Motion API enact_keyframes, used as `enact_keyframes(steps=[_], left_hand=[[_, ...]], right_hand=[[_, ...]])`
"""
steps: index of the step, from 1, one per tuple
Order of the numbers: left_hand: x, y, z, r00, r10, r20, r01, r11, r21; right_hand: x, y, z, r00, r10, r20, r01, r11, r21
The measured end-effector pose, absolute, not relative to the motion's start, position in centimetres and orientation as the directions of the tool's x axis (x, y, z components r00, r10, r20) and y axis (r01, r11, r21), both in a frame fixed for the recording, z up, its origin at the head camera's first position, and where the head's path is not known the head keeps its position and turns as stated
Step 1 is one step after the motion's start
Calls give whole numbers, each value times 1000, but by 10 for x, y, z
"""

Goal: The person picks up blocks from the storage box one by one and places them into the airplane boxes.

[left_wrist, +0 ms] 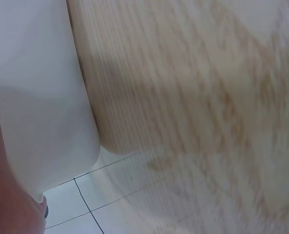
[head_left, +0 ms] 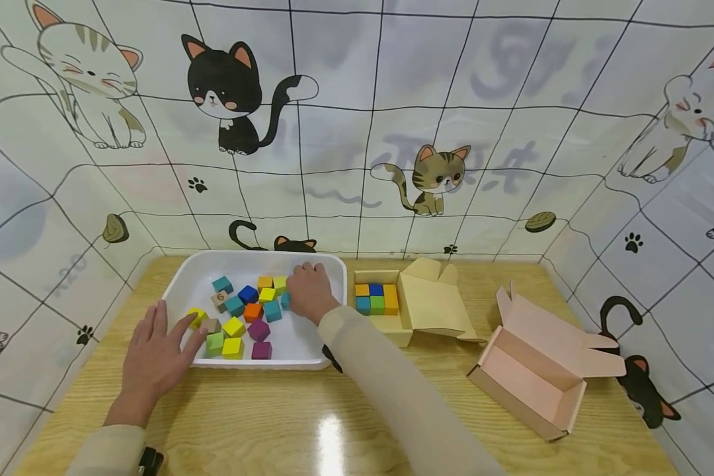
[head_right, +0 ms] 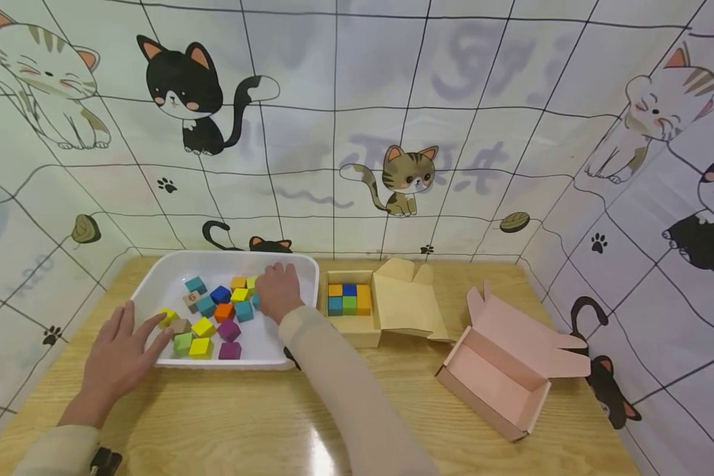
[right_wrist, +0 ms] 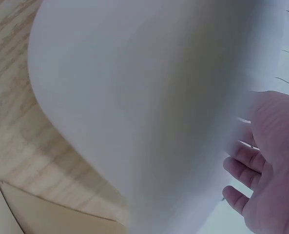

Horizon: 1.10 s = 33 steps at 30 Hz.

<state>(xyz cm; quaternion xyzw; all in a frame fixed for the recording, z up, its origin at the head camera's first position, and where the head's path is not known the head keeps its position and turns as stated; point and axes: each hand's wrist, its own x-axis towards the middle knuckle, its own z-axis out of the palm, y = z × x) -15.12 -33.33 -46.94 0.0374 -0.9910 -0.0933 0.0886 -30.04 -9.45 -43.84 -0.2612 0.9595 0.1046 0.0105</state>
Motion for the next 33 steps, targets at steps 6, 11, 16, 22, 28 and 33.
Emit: enact_keyframes(steps=[6, 11, 16, 22, 28, 33], left_hand=[[-153, -332, -468, -982, -86, 170, -53, 981, 185], [-152, -333, -469, -982, -85, 169, -51, 980, 193], [-152, -333, -470, -982, -87, 165, -55, 980, 190], [-152, -332, -470, -983, -96, 159, -65, 980, 190], [-153, -332, -469, -984, -95, 153, -65, 980, 186], [-153, -332, -469, -984, -87, 155, -58, 982, 182]], right_hand=[[-301, -86, -423, -857, -512, -60, -513, 837, 191], [-298, -72, -405, -847, -530, -38, -526, 829, 191], [-293, -52, -389, -831, -557, -2, -547, 815, 192], [-291, -29, -375, -824, -566, 19, -557, 816, 156], [-293, -4, -368, -823, -566, 59, -557, 822, 120], [-296, 17, -361, -842, -537, 45, -532, 842, 92]])
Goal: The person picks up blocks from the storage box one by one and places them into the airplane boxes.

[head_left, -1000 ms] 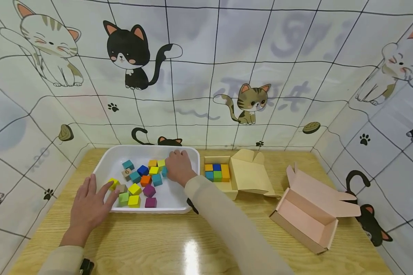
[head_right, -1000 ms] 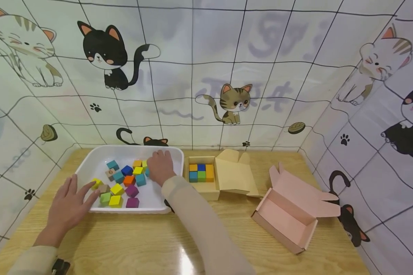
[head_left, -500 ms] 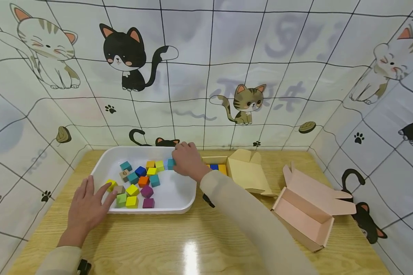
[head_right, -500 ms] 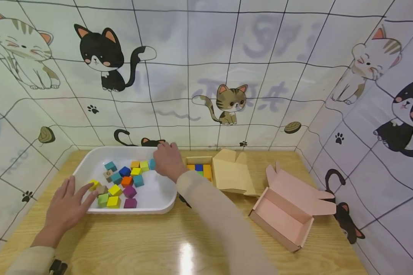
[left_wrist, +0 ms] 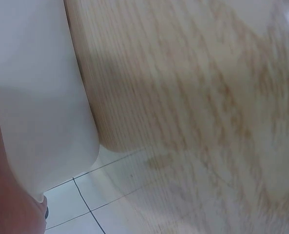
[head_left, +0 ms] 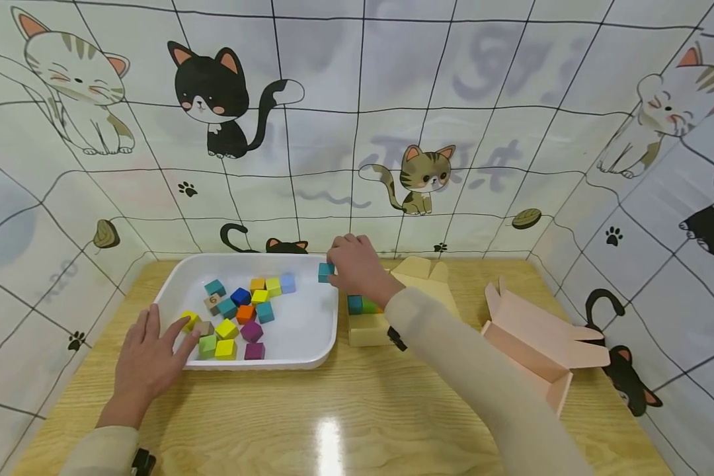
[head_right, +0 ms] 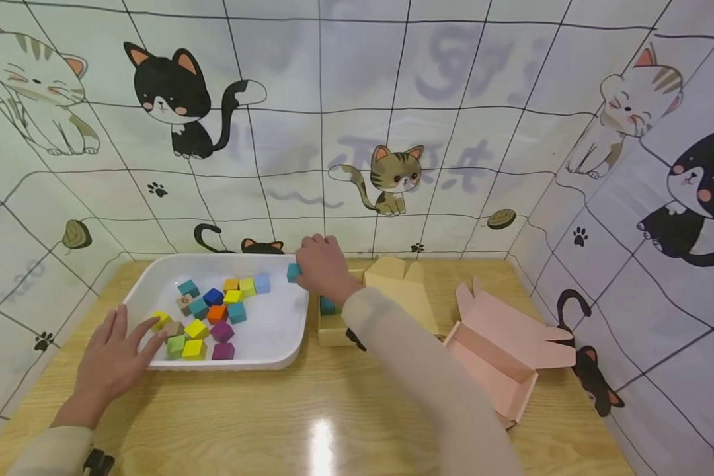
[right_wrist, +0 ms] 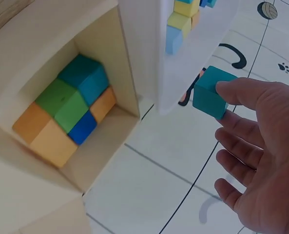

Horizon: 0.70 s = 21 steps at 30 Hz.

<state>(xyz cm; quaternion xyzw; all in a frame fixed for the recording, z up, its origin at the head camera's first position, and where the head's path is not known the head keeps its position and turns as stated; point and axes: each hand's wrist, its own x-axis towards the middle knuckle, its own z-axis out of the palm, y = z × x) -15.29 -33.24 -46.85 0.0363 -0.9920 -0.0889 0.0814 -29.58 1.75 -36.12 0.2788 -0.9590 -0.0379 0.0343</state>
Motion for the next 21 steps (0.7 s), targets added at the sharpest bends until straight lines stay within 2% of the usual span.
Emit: enact_keyframes(steps=[10, 21], left_hand=[[-153, -333, -469, -984, -78, 159, -48, 981, 186], [-153, -334, -470, -984, -73, 162, -41, 981, 189]], right_hand=[[-292, 58, -363, -866, -499, 8, -499, 866, 39], [-281, 80, -385, -850, -527, -21, -527, 848, 52]])
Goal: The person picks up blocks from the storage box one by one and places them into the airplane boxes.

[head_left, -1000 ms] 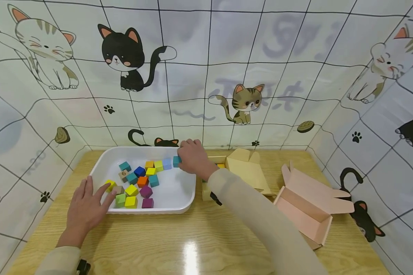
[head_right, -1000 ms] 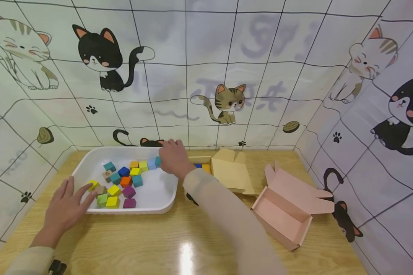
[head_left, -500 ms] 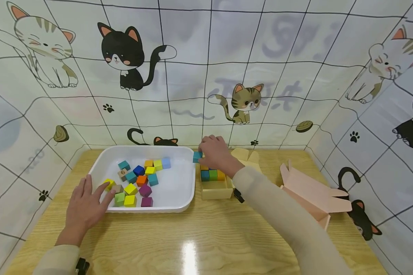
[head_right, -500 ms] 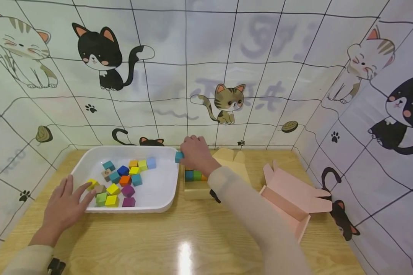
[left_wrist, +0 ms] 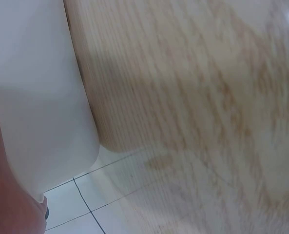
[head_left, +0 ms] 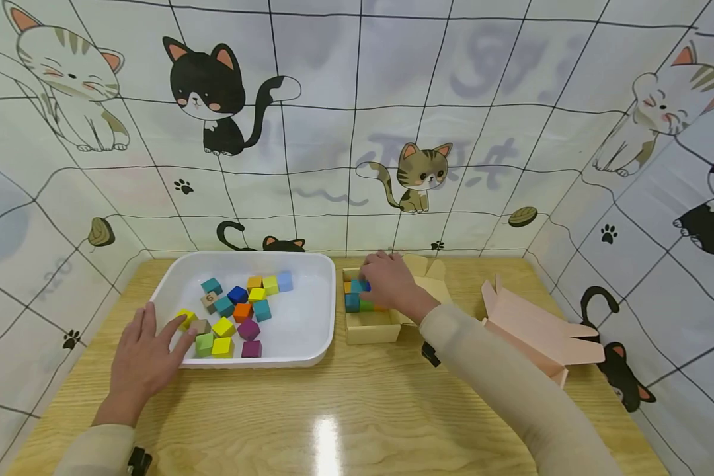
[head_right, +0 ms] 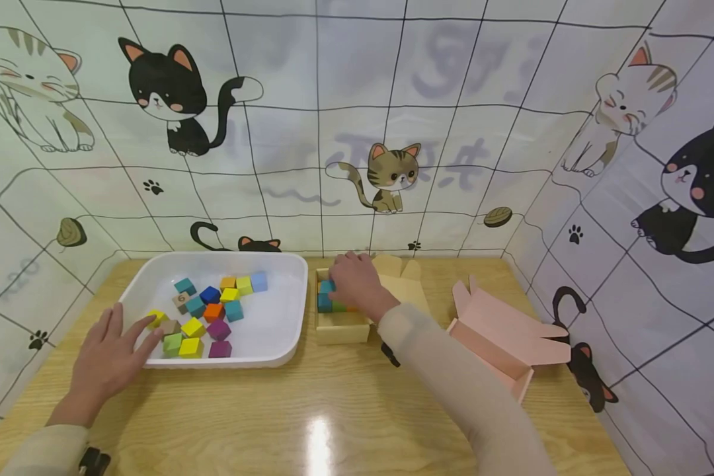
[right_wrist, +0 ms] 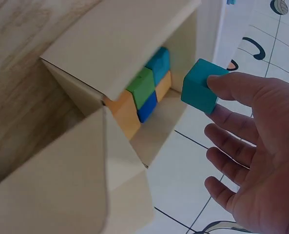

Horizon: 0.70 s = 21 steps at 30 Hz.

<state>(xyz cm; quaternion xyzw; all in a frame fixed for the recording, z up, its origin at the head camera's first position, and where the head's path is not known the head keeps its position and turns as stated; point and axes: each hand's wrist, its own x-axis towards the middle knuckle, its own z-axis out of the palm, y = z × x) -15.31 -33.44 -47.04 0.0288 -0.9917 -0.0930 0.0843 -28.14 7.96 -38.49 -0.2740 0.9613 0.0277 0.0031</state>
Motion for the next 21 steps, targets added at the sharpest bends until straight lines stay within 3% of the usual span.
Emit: enact_keyframes(steps=[11, 21], left_hand=[[-153, -335, -471, -984, -74, 165, -40, 979, 199], [-154, -336, -473, -982, -82, 172, -47, 979, 196]], right_hand=[[-273, 77, -412, -831, -551, -77, -553, 833, 14], [-275, 69, -427, -830, -552, -80, -557, 828, 57]])
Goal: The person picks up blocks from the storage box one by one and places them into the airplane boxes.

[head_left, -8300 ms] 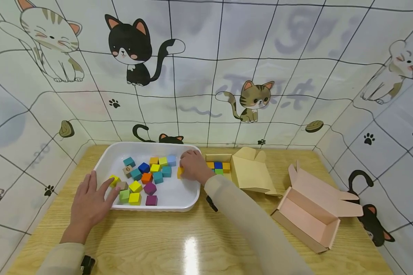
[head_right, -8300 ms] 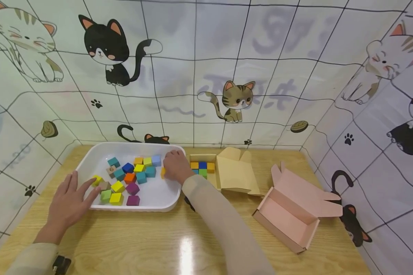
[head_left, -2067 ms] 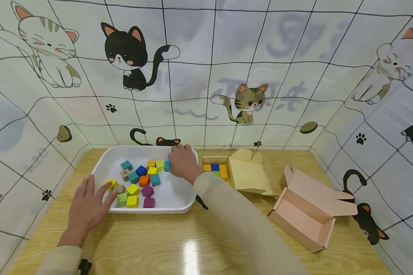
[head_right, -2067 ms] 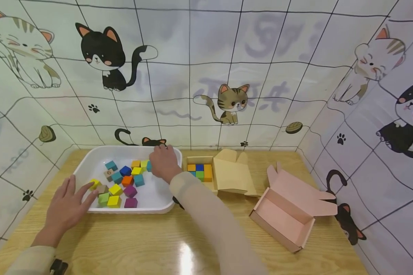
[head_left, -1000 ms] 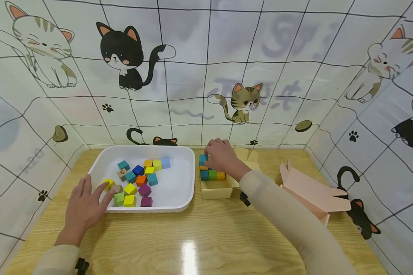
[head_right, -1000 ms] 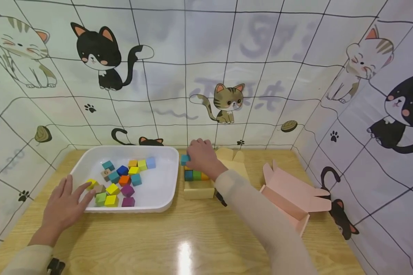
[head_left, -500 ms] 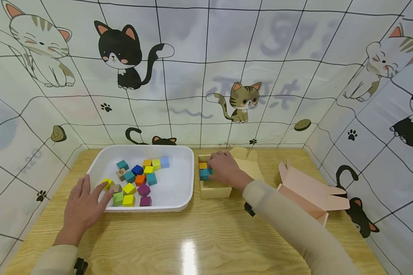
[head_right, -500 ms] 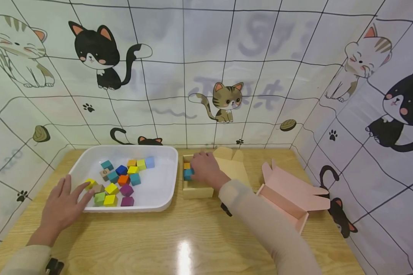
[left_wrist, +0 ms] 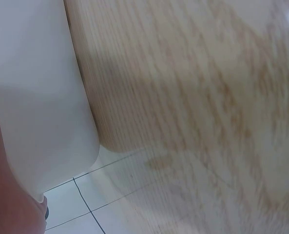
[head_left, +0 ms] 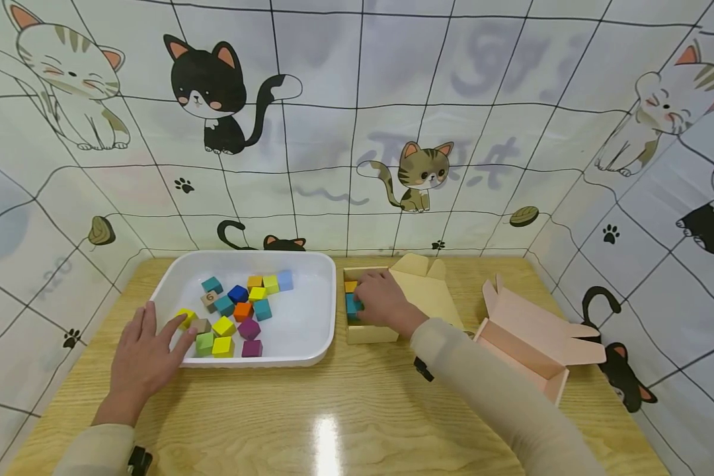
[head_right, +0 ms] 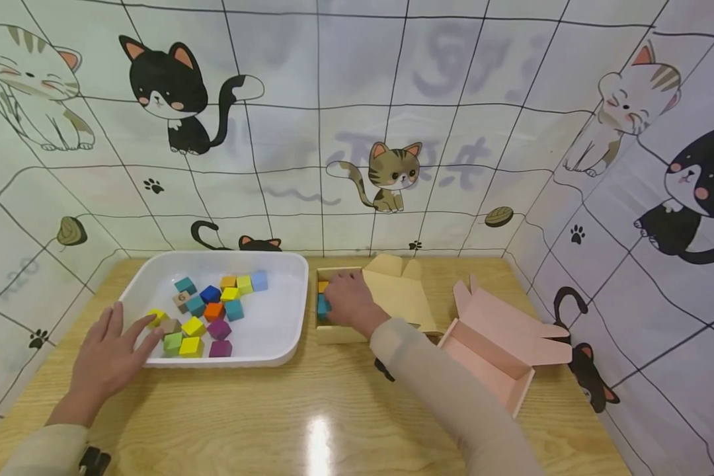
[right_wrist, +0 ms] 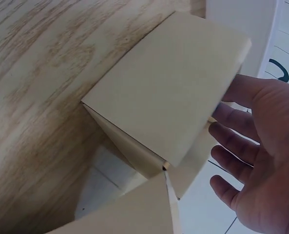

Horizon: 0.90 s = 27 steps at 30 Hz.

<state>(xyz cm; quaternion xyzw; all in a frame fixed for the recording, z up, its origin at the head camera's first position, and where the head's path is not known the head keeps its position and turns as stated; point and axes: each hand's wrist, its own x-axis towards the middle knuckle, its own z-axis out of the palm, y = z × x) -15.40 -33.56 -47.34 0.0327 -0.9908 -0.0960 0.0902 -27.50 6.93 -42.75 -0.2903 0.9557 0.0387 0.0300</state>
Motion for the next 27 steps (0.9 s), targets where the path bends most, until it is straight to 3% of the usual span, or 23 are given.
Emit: enact_keyframes(steps=[27], left_hand=[[-154, -335, -472, -982, -71, 175, -34, 978, 204]], right_hand=[[-273, 71, -442, -827, -562, -5, -559, 823, 101]])
